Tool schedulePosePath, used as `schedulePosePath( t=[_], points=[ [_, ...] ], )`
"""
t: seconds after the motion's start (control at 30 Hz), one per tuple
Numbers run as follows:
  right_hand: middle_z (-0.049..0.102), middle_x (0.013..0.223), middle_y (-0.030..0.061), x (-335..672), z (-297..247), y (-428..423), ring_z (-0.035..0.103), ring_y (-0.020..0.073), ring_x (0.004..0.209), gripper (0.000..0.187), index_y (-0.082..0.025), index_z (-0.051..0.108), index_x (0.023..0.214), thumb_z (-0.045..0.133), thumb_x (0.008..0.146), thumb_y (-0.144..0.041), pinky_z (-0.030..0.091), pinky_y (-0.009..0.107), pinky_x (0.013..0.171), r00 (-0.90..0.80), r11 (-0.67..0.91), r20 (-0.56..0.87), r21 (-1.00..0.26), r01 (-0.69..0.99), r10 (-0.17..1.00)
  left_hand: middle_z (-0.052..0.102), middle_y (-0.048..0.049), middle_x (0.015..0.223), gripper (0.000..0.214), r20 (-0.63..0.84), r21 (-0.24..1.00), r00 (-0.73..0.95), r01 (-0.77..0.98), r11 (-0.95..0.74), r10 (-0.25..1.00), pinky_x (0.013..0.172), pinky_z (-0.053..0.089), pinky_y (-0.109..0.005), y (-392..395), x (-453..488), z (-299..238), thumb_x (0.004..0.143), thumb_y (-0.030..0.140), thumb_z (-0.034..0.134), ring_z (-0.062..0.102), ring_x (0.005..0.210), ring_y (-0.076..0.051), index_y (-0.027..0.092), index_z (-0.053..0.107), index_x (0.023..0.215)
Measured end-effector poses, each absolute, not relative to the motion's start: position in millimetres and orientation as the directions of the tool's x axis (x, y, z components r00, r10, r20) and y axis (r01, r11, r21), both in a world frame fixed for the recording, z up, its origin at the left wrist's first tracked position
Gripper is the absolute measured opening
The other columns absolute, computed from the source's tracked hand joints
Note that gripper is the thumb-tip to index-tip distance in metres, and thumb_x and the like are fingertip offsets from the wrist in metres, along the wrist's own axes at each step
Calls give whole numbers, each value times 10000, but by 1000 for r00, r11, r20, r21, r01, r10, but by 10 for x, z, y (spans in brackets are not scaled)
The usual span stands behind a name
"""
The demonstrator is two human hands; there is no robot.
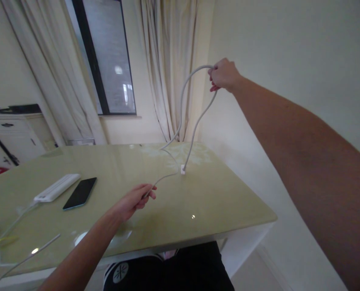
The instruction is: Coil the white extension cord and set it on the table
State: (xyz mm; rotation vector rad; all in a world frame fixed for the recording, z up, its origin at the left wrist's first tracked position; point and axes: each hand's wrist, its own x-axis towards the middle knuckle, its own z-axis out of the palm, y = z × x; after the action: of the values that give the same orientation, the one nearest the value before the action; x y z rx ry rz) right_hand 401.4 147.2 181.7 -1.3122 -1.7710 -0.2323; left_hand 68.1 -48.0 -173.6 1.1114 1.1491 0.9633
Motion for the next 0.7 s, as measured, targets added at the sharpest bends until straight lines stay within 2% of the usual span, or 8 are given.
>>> schedulePosePath(
  t=[0.07,0.1,0.23,0.3,0.43,0.53,0.6,0.7],
  points=[
    [682,863,117,3998,1624,1546,722,190,786,422,-29,659,980,542,1038,-431,580,391,819,23,402,729,-403,822,684,618,-18,740,185,-214,933,62,-283,223,975,367,195,-156,-418,645,-1713,932,207,580,270,415,-18,87,710,990],
    [683,856,112,4005,1525,1562,717,211,836,374,-74,664,959,563,1027,-428,577,402,841,-11,429,760,-354,831,650,622,-25,764,181,-208,903,15,-381,198,978,366,224,-143,-393,627,-1690,939,157,556,283,418,-10,84,714,984],
    [701,930,122,4133,1098,1542,656,267,1024,321,-171,644,865,592,987,-463,516,425,920,-292,478,830,35,878,475,713,-80,1043,194,-144,828,-132,-559,47,981,430,390,-125,-324,598,-1563,970,120,527,426,479,0,123,719,1000],
    [702,905,102,4216,855,1488,653,272,1006,341,-187,632,817,585,974,-486,493,431,901,-413,461,767,174,870,491,725,-86,1148,153,-107,831,-156,-556,2,982,467,442,-138,-289,608,-1517,954,137,578,499,525,-15,153,710,1030],
    [704,781,76,4305,359,1264,679,267,895,316,-183,621,712,651,922,-418,473,407,816,-556,424,513,360,831,654,758,-78,1140,200,23,893,-195,-437,-108,981,567,501,-179,-180,609,-1514,872,235,732,617,632,-68,191,667,1055],
    [751,890,121,4307,25,1030,713,272,865,253,-173,671,733,631,930,-326,472,384,771,-582,409,290,482,775,760,784,-87,1077,369,189,943,-250,-224,-247,950,634,495,-199,-101,565,-1535,803,397,804,660,702,-105,204,650,1078],
    [762,930,154,4298,-180,877,728,286,887,255,-169,702,743,626,932,-322,475,379,772,-584,440,180,494,750,792,793,-101,1041,409,321,936,-273,-58,-348,907,663,487,-217,-64,519,-1520,804,467,782,672,725,-127,199,647,1081],
    [763,872,169,4283,-489,673,731,309,952,254,-171,734,739,697,879,-380,482,376,804,-580,512,51,411,754,813,795,-116,1010,331,456,890,-287,144,-432,843,678,484,-238,-9,418,-1454,844,432,723,679,719,-147,183,650,1049]
  ],
)
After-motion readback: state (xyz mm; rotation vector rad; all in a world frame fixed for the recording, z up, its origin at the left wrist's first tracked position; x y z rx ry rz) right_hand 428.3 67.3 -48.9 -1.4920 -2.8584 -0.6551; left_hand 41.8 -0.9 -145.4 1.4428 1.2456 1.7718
